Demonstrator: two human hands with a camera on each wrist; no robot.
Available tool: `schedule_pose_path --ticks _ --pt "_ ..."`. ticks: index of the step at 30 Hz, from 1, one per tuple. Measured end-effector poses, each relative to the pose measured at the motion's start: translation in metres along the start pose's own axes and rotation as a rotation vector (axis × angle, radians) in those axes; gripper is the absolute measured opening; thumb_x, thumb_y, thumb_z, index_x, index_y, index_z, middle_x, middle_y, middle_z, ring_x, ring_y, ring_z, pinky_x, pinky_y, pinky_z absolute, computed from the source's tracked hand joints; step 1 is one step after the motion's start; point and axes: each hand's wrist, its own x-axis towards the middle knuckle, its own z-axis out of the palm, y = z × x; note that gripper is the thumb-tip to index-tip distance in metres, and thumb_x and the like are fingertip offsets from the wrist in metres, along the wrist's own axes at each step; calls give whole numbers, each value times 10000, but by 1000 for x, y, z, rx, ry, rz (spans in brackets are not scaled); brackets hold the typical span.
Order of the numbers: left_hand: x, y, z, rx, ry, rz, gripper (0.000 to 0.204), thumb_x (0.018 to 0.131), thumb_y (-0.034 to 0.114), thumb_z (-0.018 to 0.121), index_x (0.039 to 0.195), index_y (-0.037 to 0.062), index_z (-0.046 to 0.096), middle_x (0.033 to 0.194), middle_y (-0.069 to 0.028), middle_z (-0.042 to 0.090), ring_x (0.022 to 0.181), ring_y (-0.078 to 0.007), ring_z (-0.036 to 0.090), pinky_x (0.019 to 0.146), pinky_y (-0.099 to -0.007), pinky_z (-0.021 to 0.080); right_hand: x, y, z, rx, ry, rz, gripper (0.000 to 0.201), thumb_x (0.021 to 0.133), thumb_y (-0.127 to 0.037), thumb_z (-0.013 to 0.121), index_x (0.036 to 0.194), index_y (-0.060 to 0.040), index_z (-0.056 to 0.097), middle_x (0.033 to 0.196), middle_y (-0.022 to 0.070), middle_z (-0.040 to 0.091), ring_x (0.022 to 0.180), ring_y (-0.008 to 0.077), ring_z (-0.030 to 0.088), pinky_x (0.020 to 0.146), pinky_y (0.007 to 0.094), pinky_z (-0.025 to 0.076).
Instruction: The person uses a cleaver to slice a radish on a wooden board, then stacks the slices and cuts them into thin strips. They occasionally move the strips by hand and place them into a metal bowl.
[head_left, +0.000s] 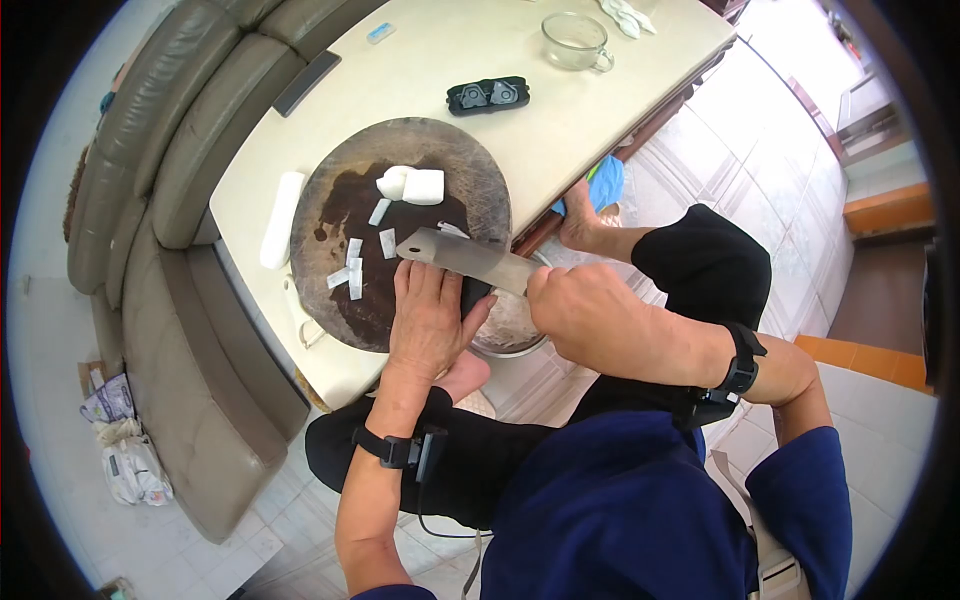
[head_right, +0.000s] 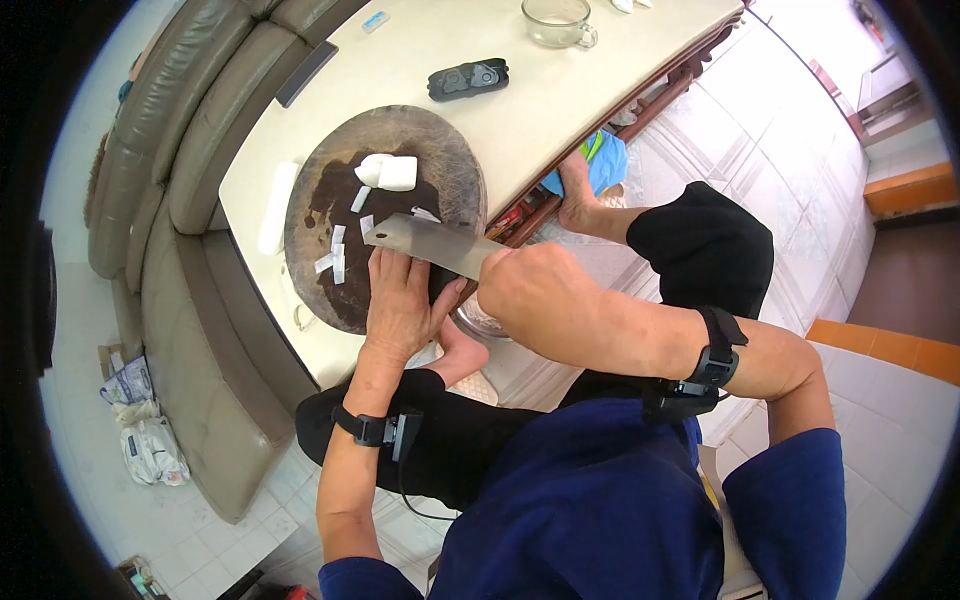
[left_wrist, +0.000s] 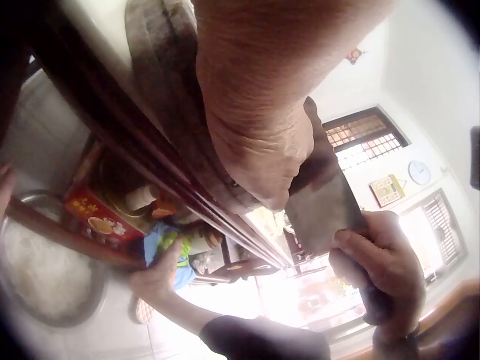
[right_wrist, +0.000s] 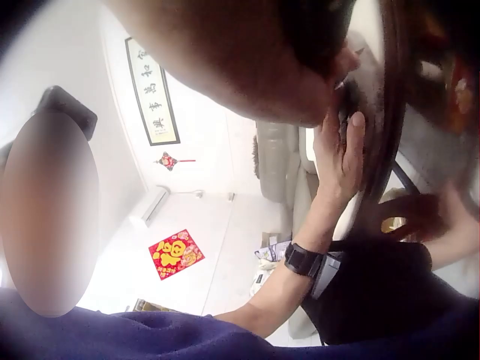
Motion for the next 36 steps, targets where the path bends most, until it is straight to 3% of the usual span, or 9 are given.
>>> schedule_pose_path --ticks 2,5,12,17,25,31,33,34,36 --pt "0 0 -1 25 0 -3 566 807 341 722 1180 -58 572 1199 -191 528 1154 -382 469 1033 -514 334 5 2 -4 2 -51 28 77 653 -43 676 709 8 663 698 163 628 606 273 672 499 345 513" --pt "-1 0 0 39 9 9 558 813 347 715 1163 -67 579 1182 -194 535 1145 -383 474 1030 -514 338 16 8 3 49 -50 -4 54 662 -49 680 702 -12 673 702 157 631 622 287 676 512 354 519" --pt "0 0 0 45 63 41 538 820 359 708 1125 -69 593 1157 -199 546 1117 -375 493 1029 -513 347 28 10 10 160 125 -39 128 651 -22 647 709 60 567 601 171 575 554 315 645 489 401 496" --pt "-2 -1 1 18 34 21 533 836 372 692 1136 -57 592 1182 -204 545 1116 -378 495 1034 -530 339 10 1 1 115 -50 118 72 683 -58 669 732 -12 694 748 172 655 678 313 691 558 387 543" --pt "-10 -8 8 56 27 60 615 819 407 703 1201 -47 544 1216 -227 528 1132 -405 480 1007 -576 343 48 -1 24 84 -18 121 101 693 -116 675 750 -42 714 754 167 686 720 319 710 589 421 565" --pt "-11 -4 4 -23 86 54 652 768 348 735 1259 -23 520 1261 -242 496 1173 -430 451 1037 -565 322 34 7 31 114 35 73 180 690 -74 656 819 45 613 694 194 655 682 356 693 575 445 547" --pt "-11 -5 4 30 172 93 503 872 326 667 1180 -63 577 1151 -246 562 1079 -423 527 981 -538 391 21 2 23 88 7 94 190 691 -72 651 833 47 609 697 193 655 679 358 692 574 446 547" --pt "-13 -7 7 -3 94 53 544 887 349 639 1221 -68 535 1260 -249 493 1181 -414 456 1043 -555 306 15 0 17 107 -45 131 156 687 -63 652 814 29 641 728 199 665 713 372 692 598 445 554" --pt "-11 -8 10 -13 116 68 543 881 346 645 1218 -67 540 1245 -250 502 1165 -417 466 1040 -552 316 15 10 38 93 -106 150 149 682 -35 648 824 3 672 783 194 680 758 384 692 631 438 561"
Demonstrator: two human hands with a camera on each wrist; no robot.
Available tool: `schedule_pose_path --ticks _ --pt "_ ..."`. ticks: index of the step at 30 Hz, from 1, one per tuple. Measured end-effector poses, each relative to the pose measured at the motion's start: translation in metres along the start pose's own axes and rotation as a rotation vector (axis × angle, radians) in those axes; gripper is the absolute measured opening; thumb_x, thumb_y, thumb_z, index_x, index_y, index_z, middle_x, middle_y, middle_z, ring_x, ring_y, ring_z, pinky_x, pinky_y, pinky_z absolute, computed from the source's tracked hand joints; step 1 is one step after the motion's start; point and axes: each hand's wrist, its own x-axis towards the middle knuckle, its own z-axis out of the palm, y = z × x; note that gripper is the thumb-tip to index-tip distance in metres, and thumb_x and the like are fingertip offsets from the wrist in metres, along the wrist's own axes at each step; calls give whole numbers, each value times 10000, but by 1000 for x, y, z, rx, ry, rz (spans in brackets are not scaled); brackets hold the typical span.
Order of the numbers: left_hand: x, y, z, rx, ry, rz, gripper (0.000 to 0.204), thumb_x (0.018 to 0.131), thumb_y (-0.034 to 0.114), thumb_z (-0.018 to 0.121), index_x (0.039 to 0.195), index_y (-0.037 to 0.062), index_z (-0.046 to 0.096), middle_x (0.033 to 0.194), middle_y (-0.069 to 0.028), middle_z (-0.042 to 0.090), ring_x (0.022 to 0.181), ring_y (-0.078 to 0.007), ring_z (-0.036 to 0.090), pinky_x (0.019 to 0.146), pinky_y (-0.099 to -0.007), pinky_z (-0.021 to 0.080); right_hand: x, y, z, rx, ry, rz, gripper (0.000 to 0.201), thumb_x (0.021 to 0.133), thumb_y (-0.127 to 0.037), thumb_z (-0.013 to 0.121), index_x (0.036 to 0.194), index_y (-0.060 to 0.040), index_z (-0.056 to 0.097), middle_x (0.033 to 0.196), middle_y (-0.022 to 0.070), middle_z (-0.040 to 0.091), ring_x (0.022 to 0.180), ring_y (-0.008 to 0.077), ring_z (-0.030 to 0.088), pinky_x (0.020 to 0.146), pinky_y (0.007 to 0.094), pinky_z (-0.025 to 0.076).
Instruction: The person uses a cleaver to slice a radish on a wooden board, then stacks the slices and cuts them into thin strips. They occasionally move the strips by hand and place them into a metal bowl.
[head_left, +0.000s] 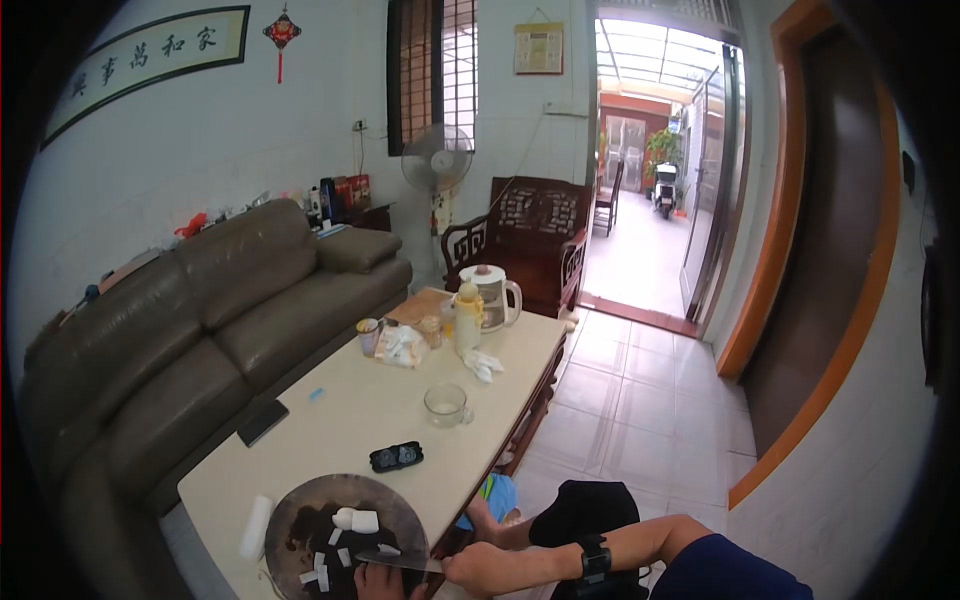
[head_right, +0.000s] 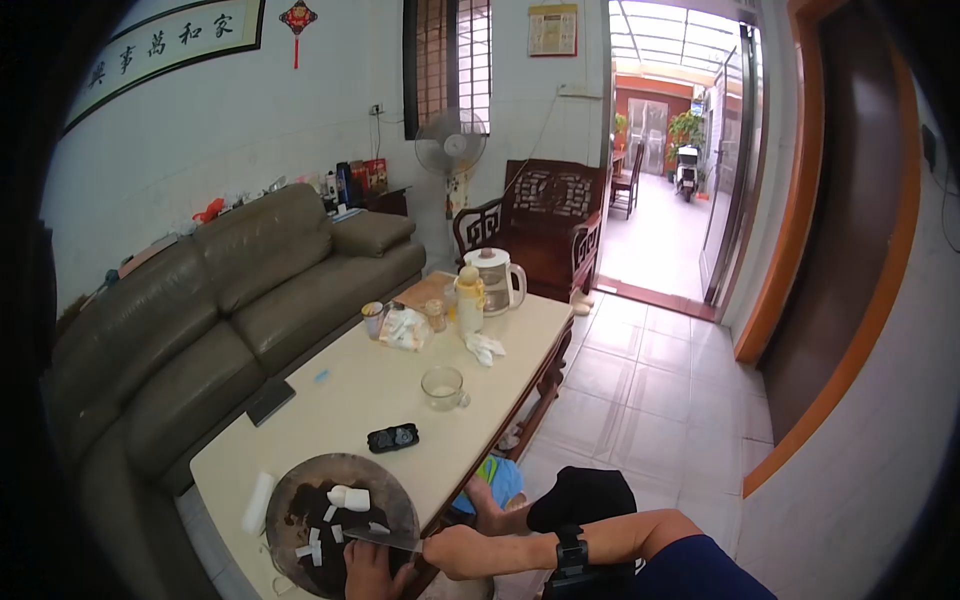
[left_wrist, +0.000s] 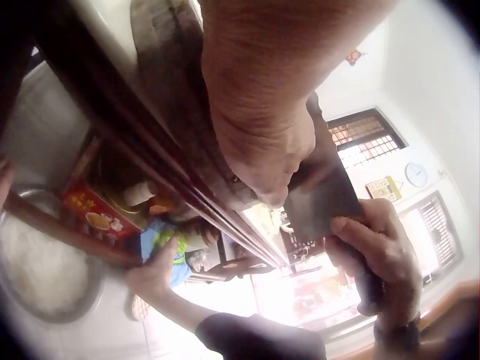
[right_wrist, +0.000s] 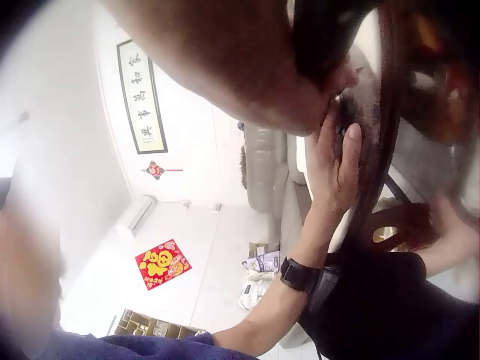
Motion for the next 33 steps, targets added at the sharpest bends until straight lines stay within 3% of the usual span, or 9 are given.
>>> schedule_pose_path --ticks 3,9,11,18,20,21,24,28,33 --pt "0 -1 0 -5 4 -2 552 863 334 662 1218 -72 542 1222 -257 519 1135 -426 482 1038 -547 328 2 -2 -9 54 63 -114 150 679 -41 655 817 17 667 787 196 680 762 374 695 632 438 560" --pt "-5 -2 1 -14 38 29 567 847 314 676 1214 -96 539 1213 -266 532 1130 -429 490 1035 -552 340 33 -8 8 9 138 -114 113 684 -84 687 766 -6 687 767 194 677 735 369 693 600 453 553" --pt "-3 0 -2 -5 83 63 591 839 314 684 1228 -105 531 1226 -262 531 1154 -428 483 1044 -549 338 24 -9 -9 84 24 -28 129 677 -89 694 773 -2 685 777 193 680 756 363 695 630 449 558" --pt "-6 -5 9 22 77 48 656 816 330 708 1266 -106 510 1255 -257 523 1178 -417 479 1057 -537 337 -4 -1 -8 37 47 -53 111 690 -90 662 771 -18 688 794 187 683 810 355 695 692 443 560" --pt "-5 -5 6 15 18 13 680 746 360 755 1249 -36 523 1265 -249 499 1199 -428 445 1038 -565 332 -2 -7 -9 -9 95 -29 102 691 -88 649 762 -28 690 783 182 683 796 359 696 681 449 561" --pt "-7 -6 10 73 -3 1 715 725 368 775 1239 -57 520 1268 -261 500 1210 -438 445 1033 -571 341 1 -8 -10 -64 104 -64 236 631 -92 659 824 41 633 697 190 658 651 347 689 560 433 548" --pt "0 1 -2 -53 42 -16 639 754 307 771 1227 -54 537 1284 -272 497 1211 -456 455 1049 -553 343 13 -12 -4 -77 131 -62 88 690 -117 653 723 -51 701 725 172 671 678 344 696 577 447 560" --pt "1 4 -8 -113 4 -85 618 771 277 772 1213 -90 545 1272 -277 505 1192 -472 476 1050 -519 380 9 -16 -21 -95 46 -2 95 683 -116 657 733 -56 711 763 160 686 713 325 705 635 433 570" --pt "2 3 -8 -92 19 -72 622 767 252 763 1237 -79 526 1288 -236 508 1223 -405 484 1089 -514 360 2 9 -32 177 53 80 148 714 -105 608 684 27 668 741 263 655 755 403 679 673 479 547"
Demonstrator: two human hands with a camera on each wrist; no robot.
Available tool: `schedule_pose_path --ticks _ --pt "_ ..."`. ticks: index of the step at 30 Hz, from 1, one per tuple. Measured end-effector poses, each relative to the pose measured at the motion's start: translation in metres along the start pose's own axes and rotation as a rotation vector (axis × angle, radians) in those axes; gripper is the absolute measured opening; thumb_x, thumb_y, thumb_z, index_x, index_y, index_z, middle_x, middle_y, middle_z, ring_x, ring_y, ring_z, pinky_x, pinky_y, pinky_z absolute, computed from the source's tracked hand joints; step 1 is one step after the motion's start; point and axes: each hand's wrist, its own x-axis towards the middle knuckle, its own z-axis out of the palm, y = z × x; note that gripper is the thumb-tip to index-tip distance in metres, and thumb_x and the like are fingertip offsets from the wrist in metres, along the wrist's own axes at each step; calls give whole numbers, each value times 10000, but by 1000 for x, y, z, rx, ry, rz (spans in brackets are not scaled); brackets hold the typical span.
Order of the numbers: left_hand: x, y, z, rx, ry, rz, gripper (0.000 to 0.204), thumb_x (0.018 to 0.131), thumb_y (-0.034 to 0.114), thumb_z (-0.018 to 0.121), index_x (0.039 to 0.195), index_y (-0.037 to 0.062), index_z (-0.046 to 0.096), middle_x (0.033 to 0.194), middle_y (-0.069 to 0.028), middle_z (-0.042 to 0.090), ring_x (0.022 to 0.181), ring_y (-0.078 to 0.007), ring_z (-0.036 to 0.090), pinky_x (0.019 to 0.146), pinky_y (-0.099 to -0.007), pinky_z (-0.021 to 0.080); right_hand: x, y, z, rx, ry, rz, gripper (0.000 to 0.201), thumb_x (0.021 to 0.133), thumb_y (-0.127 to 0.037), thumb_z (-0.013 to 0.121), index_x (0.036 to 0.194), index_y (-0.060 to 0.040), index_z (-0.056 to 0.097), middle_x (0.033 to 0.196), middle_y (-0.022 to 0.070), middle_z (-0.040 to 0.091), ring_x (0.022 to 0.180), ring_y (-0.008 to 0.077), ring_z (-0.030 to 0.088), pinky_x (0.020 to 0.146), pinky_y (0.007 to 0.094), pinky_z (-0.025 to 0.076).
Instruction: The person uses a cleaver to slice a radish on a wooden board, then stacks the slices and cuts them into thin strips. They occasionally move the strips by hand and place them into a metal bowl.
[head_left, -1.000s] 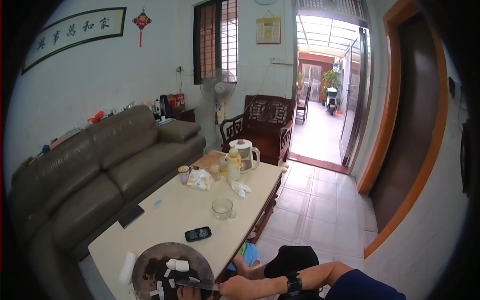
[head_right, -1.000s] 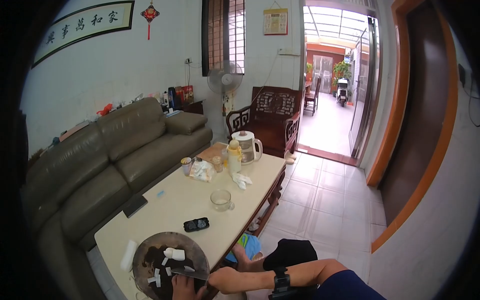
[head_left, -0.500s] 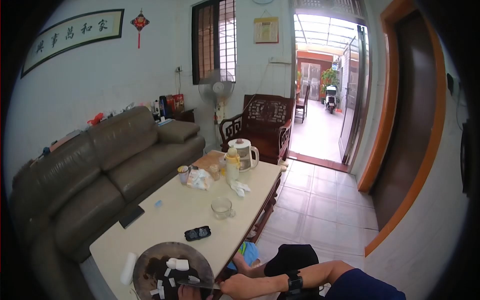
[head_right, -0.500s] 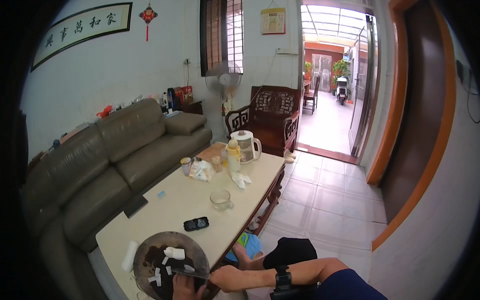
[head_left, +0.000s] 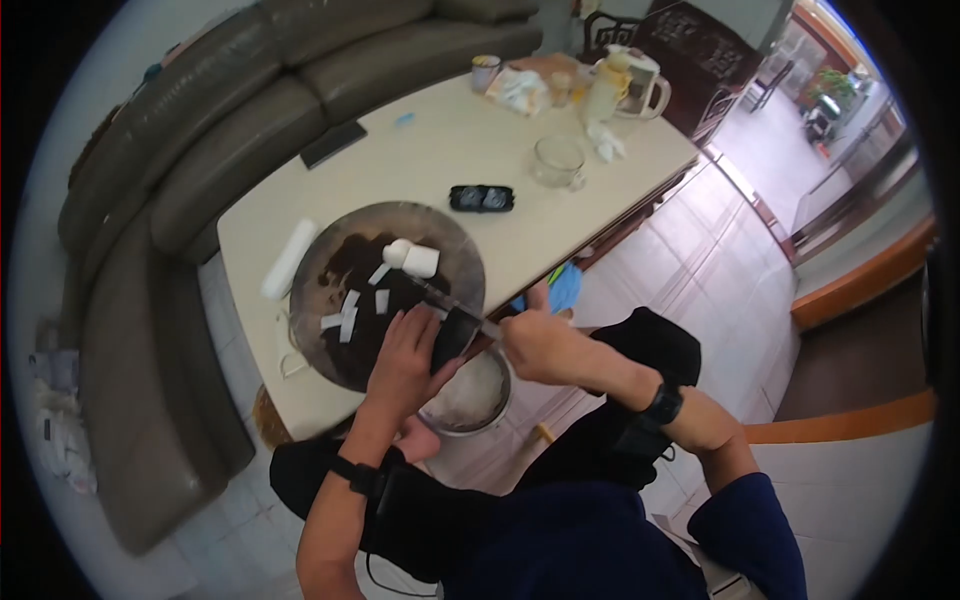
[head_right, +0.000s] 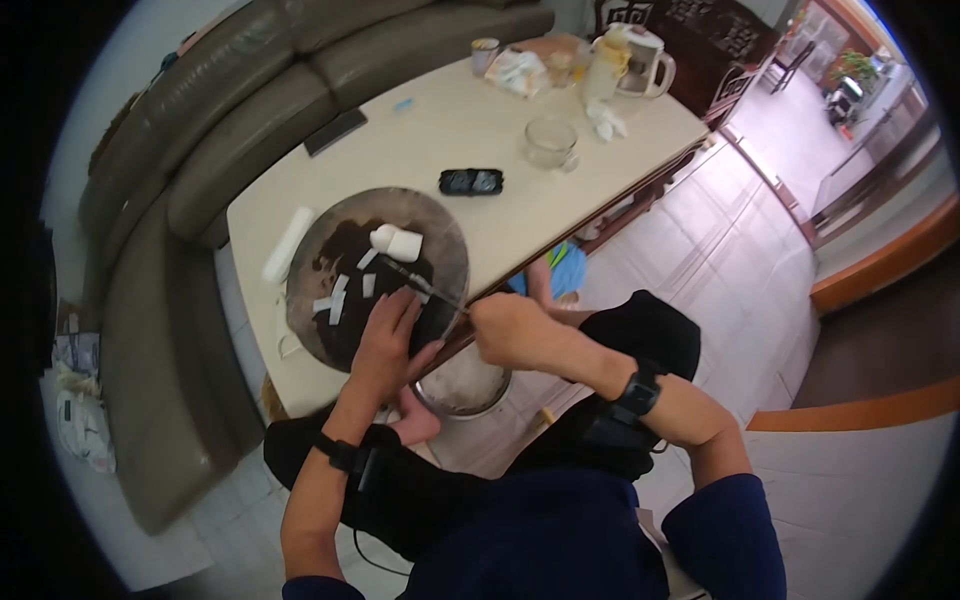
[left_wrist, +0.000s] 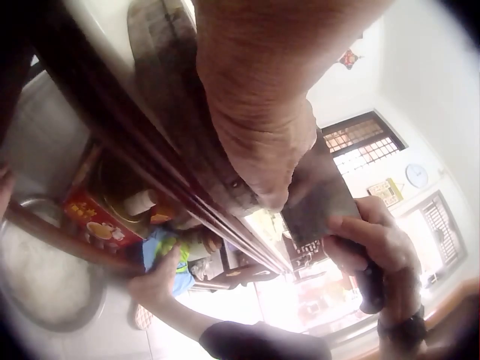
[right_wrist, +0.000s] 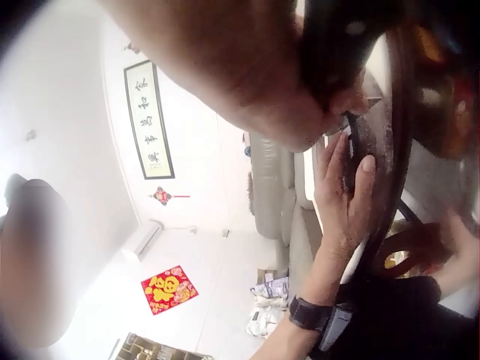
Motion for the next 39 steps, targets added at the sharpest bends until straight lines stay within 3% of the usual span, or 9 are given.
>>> schedule_pose_path --ticks 2,10,16,20,22,25,29,34,39 --pt "0 -1 3 53 23 29 624 758 262 769 1232 -67 532 1271 -225 516 1205 -400 492 1072 -512 372 -2 1 -2 -4 -17 49 137 738 -84 591 700 32 654 713 262 645 725 421 667 669 476 542" --pt "2 1 1 64 31 34 613 748 280 777 1208 -61 559 1230 -195 534 1161 -397 502 1005 -488 404 -11 -1 -6 -150 130 -107 91 706 -38 607 745 44 611 674 246 637 654 387 672 606 457 534" --pt "5 5 -2 79 -1 11 612 763 314 768 1193 -71 565 1214 -196 533 1177 -372 488 1041 -490 368 -18 -6 -16 -114 -35 -130 139 655 -17 652 768 55 612 658 222 632 661 379 674 594 448 530" --pt "4 3 0 75 -13 -8 582 756 305 773 1160 -68 582 1184 -194 537 1141 -382 496 1033 -499 368 -23 -12 -10 -159 -56 -145 117 662 -11 655 755 54 628 673 213 633 663 367 674 587 439 529" --pt "5 2 0 73 -19 -5 575 752 303 776 1150 -67 587 1169 -194 540 1126 -386 500 1029 -502 369 -23 -12 -3 -196 29 -245 150 628 0 638 741 54 555 631 191 601 590 340 655 515 406 504" --pt "5 2 1 71 -22 1 574 746 302 779 1142 -67 590 1149 -197 547 1104 -391 506 1027 -507 369 -4 -16 -6 -120 -23 -187 43 687 -21 656 713 12 665 729 191 647 663 357 667 591 421 534" --pt "4 1 2 104 -6 24 586 748 302 776 1156 -72 584 1144 -211 548 1102 -398 508 1024 -509 373 12 -14 4 -113 14 -259 40 680 -22 656 708 2 670 729 181 653 670 361 668 591 428 533" --pt "5 2 3 103 27 27 591 753 303 772 1164 -76 582 1154 -220 546 1103 -402 509 1023 -508 376 2 -7 -2 -116 -37 -112 57 652 -18 664 686 28 662 692 211 647 675 376 672 595 435 535" --pt "4 0 3 87 0 9 574 748 302 774 1136 -81 593 1155 -222 541 1101 -405 507 1013 -508 380 -14 -6 -12 -141 -65 -187 153 638 -8 639 762 50 571 615 197 615 584 360 653 552 429 502"
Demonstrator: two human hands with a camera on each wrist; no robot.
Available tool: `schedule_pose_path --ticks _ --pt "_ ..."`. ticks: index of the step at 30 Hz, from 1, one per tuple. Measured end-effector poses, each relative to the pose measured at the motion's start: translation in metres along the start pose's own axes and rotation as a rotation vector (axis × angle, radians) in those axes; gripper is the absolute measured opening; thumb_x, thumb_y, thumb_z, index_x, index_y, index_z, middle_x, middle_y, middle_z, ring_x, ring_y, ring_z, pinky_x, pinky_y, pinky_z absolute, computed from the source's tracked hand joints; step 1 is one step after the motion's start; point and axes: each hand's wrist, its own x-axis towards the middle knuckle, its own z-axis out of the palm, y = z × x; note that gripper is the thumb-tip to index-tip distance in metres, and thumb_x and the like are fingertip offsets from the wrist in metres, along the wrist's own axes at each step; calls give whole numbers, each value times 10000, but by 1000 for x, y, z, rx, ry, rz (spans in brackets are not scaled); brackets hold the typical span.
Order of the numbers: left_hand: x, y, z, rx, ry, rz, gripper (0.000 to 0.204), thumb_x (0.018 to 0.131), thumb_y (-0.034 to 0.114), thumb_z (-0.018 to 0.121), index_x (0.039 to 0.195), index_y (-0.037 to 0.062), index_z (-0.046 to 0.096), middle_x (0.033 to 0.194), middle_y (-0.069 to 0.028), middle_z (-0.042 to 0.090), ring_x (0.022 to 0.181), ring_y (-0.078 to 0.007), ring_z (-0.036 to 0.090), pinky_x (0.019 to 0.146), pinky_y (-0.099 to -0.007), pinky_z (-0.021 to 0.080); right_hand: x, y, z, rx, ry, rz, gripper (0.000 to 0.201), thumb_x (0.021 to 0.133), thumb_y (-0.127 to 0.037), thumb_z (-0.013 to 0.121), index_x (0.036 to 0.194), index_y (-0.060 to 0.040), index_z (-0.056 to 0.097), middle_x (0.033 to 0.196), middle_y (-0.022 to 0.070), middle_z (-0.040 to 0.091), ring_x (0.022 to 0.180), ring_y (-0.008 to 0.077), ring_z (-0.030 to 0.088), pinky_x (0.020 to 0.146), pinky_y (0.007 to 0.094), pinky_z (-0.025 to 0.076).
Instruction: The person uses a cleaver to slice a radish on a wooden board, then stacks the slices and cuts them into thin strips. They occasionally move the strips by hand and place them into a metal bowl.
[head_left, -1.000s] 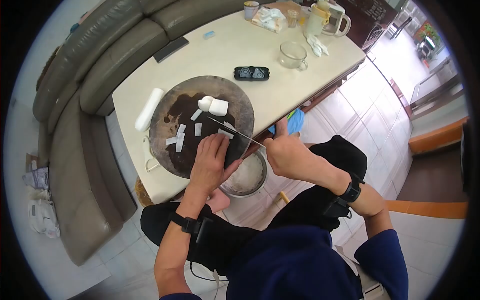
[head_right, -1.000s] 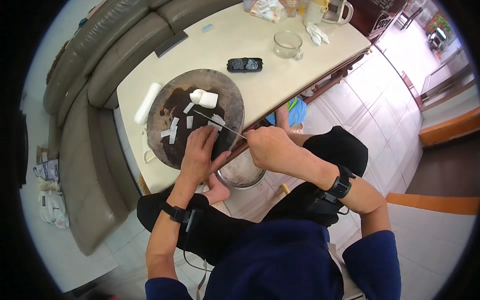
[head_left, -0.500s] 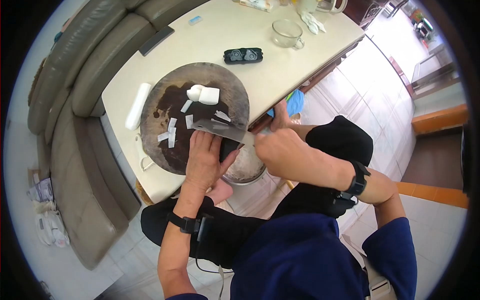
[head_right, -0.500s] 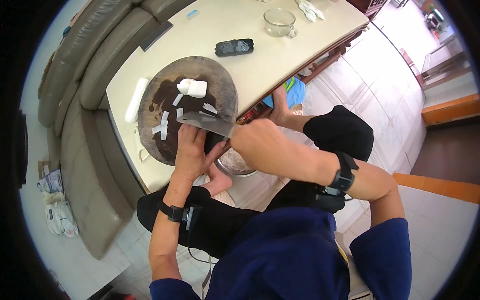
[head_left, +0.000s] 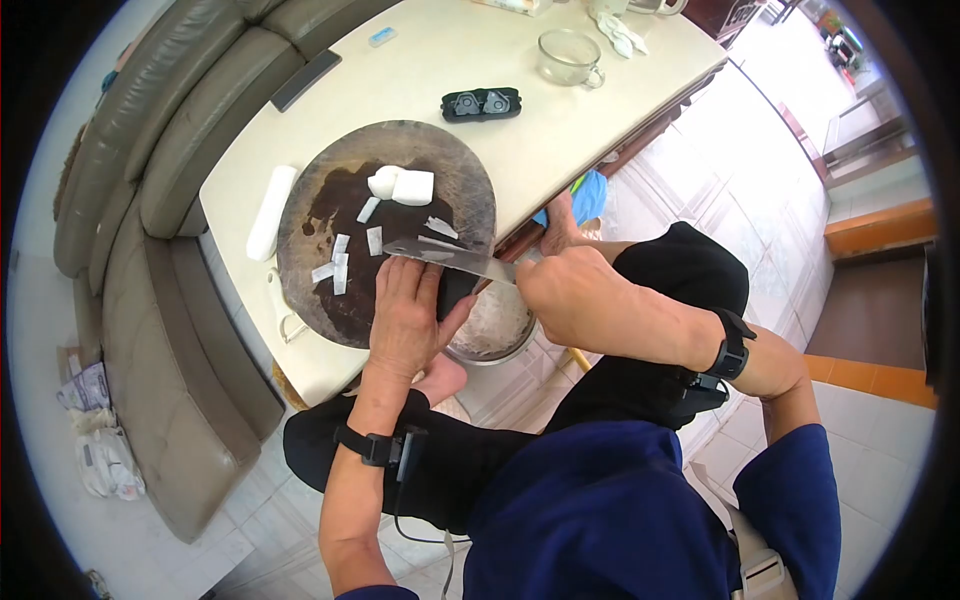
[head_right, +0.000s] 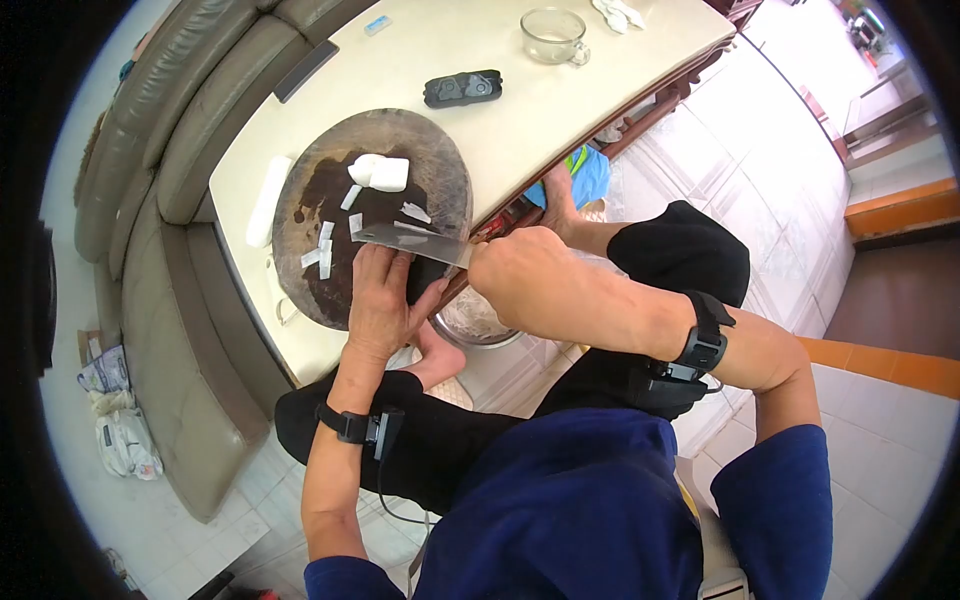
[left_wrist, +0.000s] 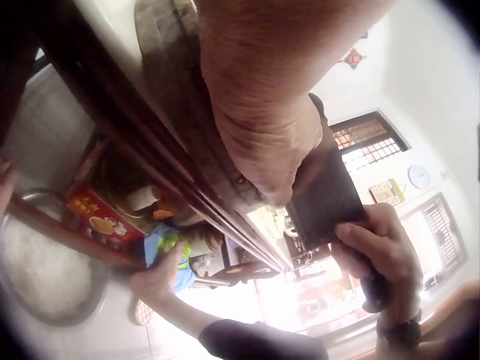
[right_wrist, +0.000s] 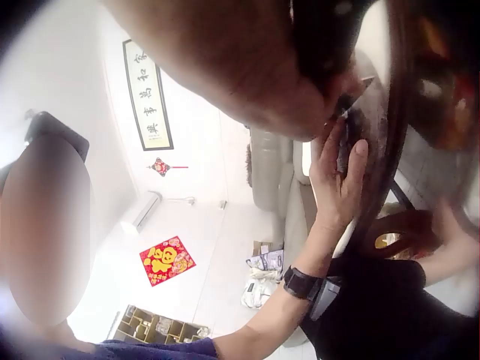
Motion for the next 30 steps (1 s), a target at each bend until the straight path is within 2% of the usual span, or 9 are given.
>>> schedule_pose_path --ticks 5,7,11,17,20,22,25,28,30 --pt "3 2 -2 8 -7 10 574 742 305 777 1123 -84 595 1158 -222 540 1102 -407 505 1009 -514 379 12 -2 8 32 29 -23 160 641 -12 643 765 56 570 625 192 622 589 356 656 535 417 502" --pt "3 2 -2 15 -11 19 577 741 307 777 1123 -84 595 1158 -223 540 1103 -407 504 1008 -516 378 24 -4 10 51 29 -1 67 662 -30 671 698 25 671 712 191 652 676 361 674 587 429 533" --pt "1 2 -1 41 27 36 579 747 313 772 1134 -77 589 1147 -216 540 1100 -400 503 992 -511 385 24 -3 13 68 108 28 73 645 -24 675 698 25 673 711 191 653 692 364 675 591 436 533" --pt "1 3 -1 24 11 9 561 749 314 770 1120 -68 592 1116 -201 540 1082 -391 502 973 -501 391 0 -1 -1 36 46 28 84 614 -9 669 690 27 667 715 192 655 698 364 675 599 433 532" --pt "1 3 -2 20 0 3 562 746 310 772 1123 -66 593 1117 -199 543 1085 -392 500 974 -501 392 1 1 -2 4 -50 35 81 612 -12 676 685 22 663 725 189 659 700 360 676 597 435 530" --pt "1 4 -3 13 -14 -1 567 744 306 774 1132 -67 592 1124 -200 546 1092 -394 499 976 -503 392 8 1 3 -4 9 -35 171 605 -9 649 764 46 612 624 204 626 610 366 663 614 434 523" --pt "1 4 -1 21 8 10 587 739 294 780 1152 -76 586 1153 -210 552 1102 -402 499 981 -510 393 25 1 9 74 48 -72 173 606 -12 652 767 45 625 667 212 643 655 370 674 609 436 528" --pt "-1 2 0 16 0 11 602 737 282 783 1169 -83 578 1180 -223 552 1122 -413 503 992 -513 395 28 -1 15 120 120 -24 141 623 -15 642 751 45 635 699 226 651 689 374 678 621 445 534" --pt "-2 1 2 6 17 1 607 736 278 784 1169 -91 572 1181 -230 551 1134 -419 508 994 -507 406 22 1 13 103 92 27 114 633 -16 635 729 46 628 689 227 649 677 376 676 623 445 533"
